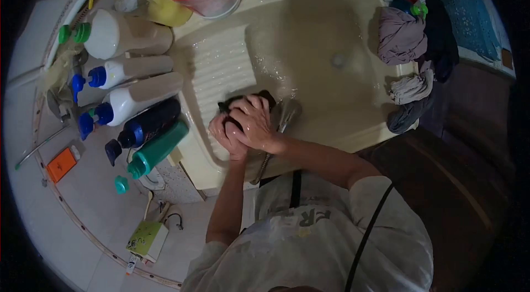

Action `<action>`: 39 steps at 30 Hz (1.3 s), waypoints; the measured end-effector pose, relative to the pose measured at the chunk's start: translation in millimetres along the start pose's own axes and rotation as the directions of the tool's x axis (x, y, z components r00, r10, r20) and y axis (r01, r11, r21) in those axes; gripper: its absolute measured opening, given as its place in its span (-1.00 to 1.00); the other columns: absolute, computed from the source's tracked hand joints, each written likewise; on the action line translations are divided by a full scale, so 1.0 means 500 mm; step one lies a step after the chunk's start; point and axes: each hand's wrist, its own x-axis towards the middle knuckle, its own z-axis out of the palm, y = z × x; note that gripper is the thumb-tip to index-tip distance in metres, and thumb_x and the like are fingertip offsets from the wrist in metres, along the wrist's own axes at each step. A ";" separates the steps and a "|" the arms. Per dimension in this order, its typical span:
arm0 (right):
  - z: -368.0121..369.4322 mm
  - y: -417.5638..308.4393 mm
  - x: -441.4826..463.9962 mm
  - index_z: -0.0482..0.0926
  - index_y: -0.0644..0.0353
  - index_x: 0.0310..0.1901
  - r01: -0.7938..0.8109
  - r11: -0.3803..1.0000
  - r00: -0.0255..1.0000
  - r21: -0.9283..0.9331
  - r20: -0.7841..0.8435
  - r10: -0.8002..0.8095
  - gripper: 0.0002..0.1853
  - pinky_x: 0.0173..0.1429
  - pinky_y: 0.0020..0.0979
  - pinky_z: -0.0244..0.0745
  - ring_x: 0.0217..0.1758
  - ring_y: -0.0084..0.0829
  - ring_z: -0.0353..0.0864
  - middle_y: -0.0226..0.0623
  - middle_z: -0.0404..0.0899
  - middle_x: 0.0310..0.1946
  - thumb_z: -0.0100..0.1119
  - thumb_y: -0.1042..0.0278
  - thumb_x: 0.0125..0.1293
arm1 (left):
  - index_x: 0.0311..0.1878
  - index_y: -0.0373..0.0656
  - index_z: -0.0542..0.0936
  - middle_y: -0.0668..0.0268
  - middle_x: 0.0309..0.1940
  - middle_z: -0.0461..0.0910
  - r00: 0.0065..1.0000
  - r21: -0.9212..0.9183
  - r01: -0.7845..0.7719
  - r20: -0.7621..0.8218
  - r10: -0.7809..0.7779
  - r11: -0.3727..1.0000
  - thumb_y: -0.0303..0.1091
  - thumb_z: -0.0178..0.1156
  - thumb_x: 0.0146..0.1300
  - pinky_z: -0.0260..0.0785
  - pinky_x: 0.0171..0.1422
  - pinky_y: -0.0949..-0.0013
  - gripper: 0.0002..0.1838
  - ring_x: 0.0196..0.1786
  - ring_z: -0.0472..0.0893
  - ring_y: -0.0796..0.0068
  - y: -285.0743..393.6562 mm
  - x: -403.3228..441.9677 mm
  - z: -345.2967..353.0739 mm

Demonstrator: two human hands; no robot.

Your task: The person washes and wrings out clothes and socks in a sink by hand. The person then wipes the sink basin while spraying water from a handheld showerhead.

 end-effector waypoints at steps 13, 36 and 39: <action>-0.180 0.322 0.171 0.61 0.29 -0.26 -0.493 -0.033 0.753 0.869 0.446 0.484 -0.71 -0.14 -0.39 0.50 -0.31 -0.46 0.60 -0.33 0.61 -0.34 0.25 0.17 0.22 | -0.23 -0.29 0.56 0.19 -0.40 0.59 0.307 -0.301 0.947 0.734 -0.606 0.114 0.26 0.19 0.11 0.48 -0.20 0.29 -0.35 -0.37 0.59 0.34 0.105 0.306 0.225; -0.212 0.562 0.120 0.41 0.33 0.10 -0.646 0.754 0.763 0.119 0.101 0.638 -0.57 0.18 -0.17 0.37 0.09 0.02 0.48 0.13 0.50 -0.01 0.04 0.33 0.22 | 0.19 -0.15 0.46 0.27 0.02 0.56 0.152 -0.344 0.891 0.841 -0.520 -0.296 0.19 0.04 0.28 0.29 0.24 0.13 -0.37 0.08 0.50 0.29 0.091 0.146 0.494; -0.219 0.292 0.110 0.48 0.14 0.02 -0.439 0.897 0.885 -0.046 0.151 0.440 -0.55 0.16 -0.09 0.38 -0.02 0.07 0.51 0.02 0.50 -0.07 0.18 0.08 0.15 | 0.03 -0.08 0.51 0.25 -0.02 0.52 0.653 -0.677 0.680 0.734 -0.187 -0.282 0.20 -0.05 0.32 0.32 0.21 0.15 -0.47 0.06 0.47 0.31 0.037 0.045 0.522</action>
